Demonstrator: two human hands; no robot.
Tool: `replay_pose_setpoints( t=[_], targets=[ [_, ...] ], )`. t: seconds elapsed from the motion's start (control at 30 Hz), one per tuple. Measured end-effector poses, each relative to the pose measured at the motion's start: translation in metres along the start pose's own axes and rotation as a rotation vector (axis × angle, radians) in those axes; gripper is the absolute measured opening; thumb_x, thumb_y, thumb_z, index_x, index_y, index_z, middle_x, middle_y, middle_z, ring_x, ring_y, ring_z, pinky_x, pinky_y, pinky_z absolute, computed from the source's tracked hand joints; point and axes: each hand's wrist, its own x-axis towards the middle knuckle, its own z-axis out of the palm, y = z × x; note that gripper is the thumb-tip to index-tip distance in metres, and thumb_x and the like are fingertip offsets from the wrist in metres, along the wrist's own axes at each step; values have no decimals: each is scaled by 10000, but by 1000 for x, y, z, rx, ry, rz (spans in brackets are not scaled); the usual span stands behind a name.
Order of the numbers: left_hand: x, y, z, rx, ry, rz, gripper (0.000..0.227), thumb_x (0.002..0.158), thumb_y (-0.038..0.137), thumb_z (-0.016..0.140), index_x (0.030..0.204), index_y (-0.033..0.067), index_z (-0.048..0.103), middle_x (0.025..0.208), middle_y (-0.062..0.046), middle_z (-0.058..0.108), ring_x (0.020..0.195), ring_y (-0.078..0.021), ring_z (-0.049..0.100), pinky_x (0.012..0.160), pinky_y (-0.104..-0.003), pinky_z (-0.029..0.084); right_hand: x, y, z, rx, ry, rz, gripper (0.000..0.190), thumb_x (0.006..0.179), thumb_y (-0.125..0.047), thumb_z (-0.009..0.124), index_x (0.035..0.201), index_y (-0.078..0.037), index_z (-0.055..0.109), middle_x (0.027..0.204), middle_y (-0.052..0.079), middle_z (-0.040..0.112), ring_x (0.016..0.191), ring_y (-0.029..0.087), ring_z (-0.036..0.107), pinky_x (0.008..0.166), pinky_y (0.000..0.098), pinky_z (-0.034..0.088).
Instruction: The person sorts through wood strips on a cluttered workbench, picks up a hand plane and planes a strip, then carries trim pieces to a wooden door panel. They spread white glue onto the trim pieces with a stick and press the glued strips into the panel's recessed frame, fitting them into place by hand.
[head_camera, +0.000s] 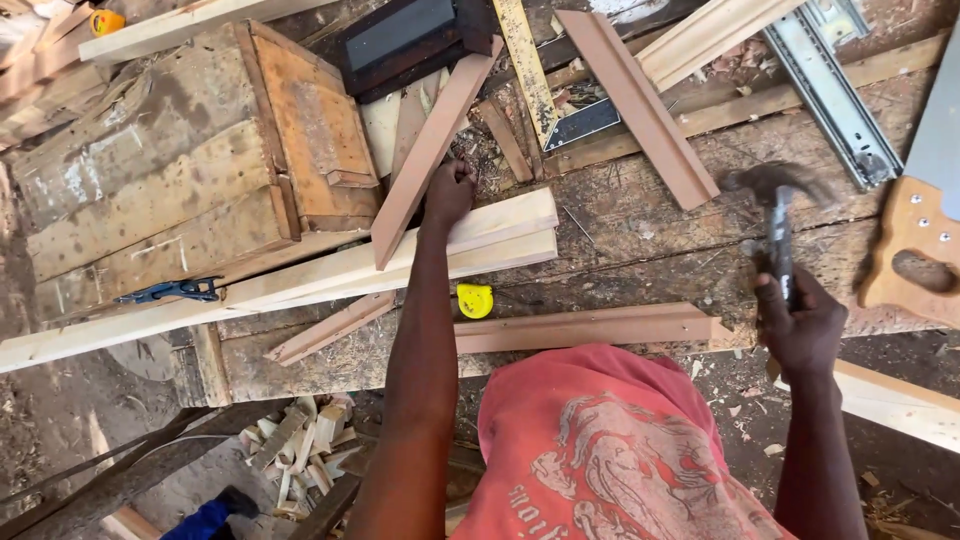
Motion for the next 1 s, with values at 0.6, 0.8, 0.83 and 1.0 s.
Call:
replay_pose_setpoints(
  t=[0.6, 0.8, 0.83, 1.0],
  targets=[
    [-2, 31, 10, 448, 36, -178, 246, 973, 168, 618, 828, -23, 673, 789, -205, 694, 706, -352, 692, 581, -481, 533, 7, -33, 1, 172, 87, 281, 184, 1229, -116, 577, 1075, -24, 615, 701, 70, 529, 504, 163, 485, 360, 325, 434],
    [1, 24, 4, 280, -72, -6, 199, 1030, 214, 339, 867, 115, 393, 793, -116, 460, 732, -252, 450, 644, -461, 285, 10, -32, 2, 181, 101, 383, 133, 1198, -154, 600, 1124, -51, 642, 727, 48, 556, 529, 149, 521, 397, 312, 468],
    [-5, 25, 6, 276, -82, 10, 199, 1030, 214, 339, 867, 115, 393, 793, -116, 460, 732, -252, 450, 644, -461, 285, 7, -31, 0, 175, 118, 382, 133, 1198, -154, 600, 1124, -51, 642, 727, 48, 556, 529, 149, 521, 397, 312, 468],
    [3, 12, 8, 212, 112, -32, 277, 878, -42, 449, 1003, 101, 651, 943, -113, 709, 833, -289, 649, 672, -440, 473, 7, -23, 3, 109, 120, 351, 159, 1181, -203, 620, 1083, -88, 669, 745, 43, 602, 542, 153, 550, 408, 332, 479]
  ],
)
